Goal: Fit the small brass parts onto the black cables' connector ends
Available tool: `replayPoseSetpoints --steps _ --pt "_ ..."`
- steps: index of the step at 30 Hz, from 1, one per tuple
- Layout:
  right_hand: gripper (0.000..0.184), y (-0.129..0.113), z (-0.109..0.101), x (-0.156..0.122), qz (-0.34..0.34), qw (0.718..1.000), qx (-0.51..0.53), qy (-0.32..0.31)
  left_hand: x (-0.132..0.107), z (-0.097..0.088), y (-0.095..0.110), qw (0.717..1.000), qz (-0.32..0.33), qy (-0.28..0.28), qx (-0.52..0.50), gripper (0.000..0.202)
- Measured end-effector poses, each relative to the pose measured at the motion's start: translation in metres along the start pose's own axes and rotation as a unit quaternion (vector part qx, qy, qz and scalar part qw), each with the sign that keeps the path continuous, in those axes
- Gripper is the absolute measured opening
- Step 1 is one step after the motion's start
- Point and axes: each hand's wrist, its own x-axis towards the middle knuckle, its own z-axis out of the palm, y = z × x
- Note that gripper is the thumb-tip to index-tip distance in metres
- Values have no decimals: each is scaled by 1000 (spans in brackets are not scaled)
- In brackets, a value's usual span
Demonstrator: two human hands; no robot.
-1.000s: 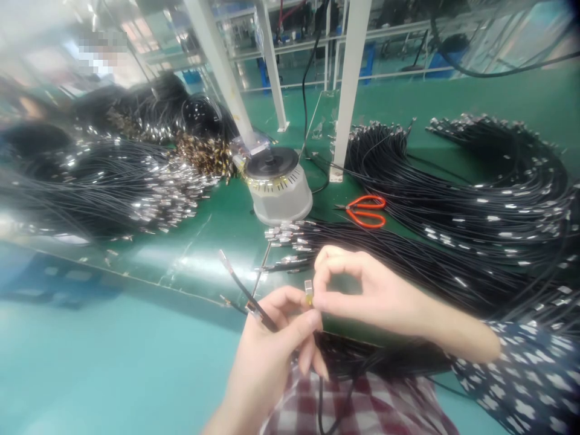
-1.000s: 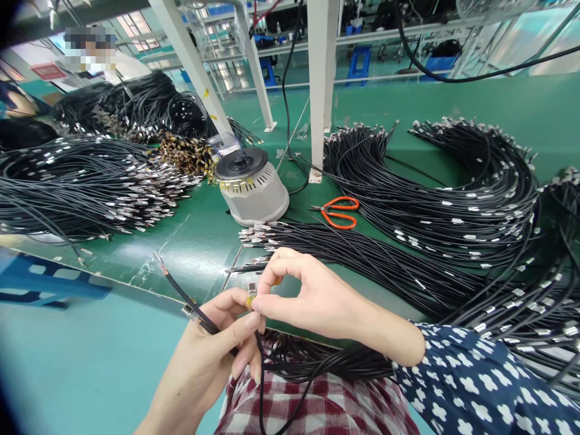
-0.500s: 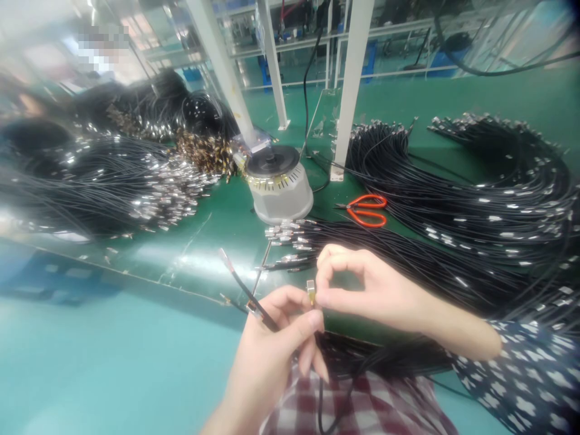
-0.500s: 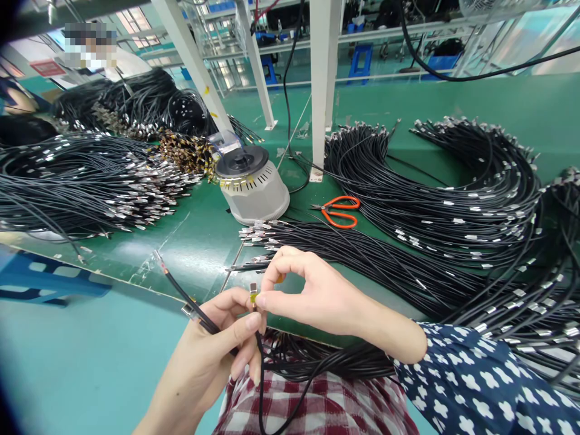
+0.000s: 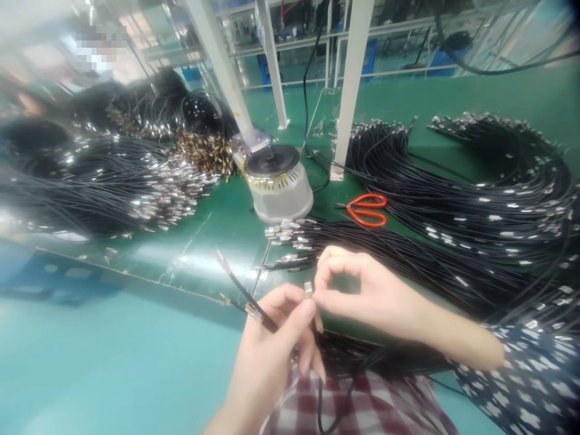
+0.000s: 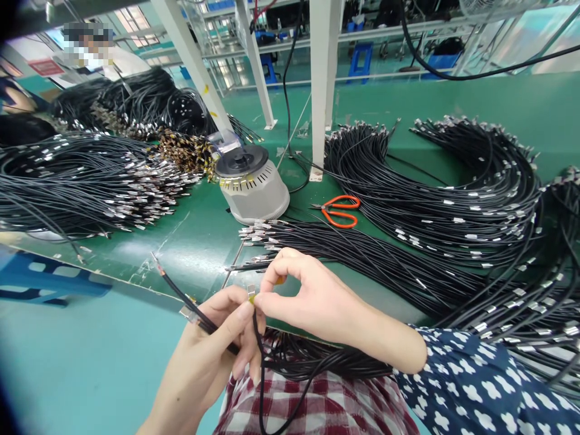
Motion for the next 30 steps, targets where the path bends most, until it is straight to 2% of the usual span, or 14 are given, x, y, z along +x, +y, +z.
replayPoseSetpoints --steps 8,14,23,26,30 --pt "12 -2 -5 1 4 1000 -3 -26 4 -4 -2 1000 -4 -10 -24 21" --pt "10 -1 -5 0 -2 1000 -1 -18 5 -3 0 998 -21 20 -47 25" --pt "18 -8 -2 0 48 999 10 8 5 -2 -2 996 -11 -13 -82 15" --pt "17 -6 0 2 34 999 42 1 5 -4 -1 996 -15 -39 -81 17" --pt "17 -1 6 1 -12 997 64 30 5 -5 0 996 -22 -48 -72 20"
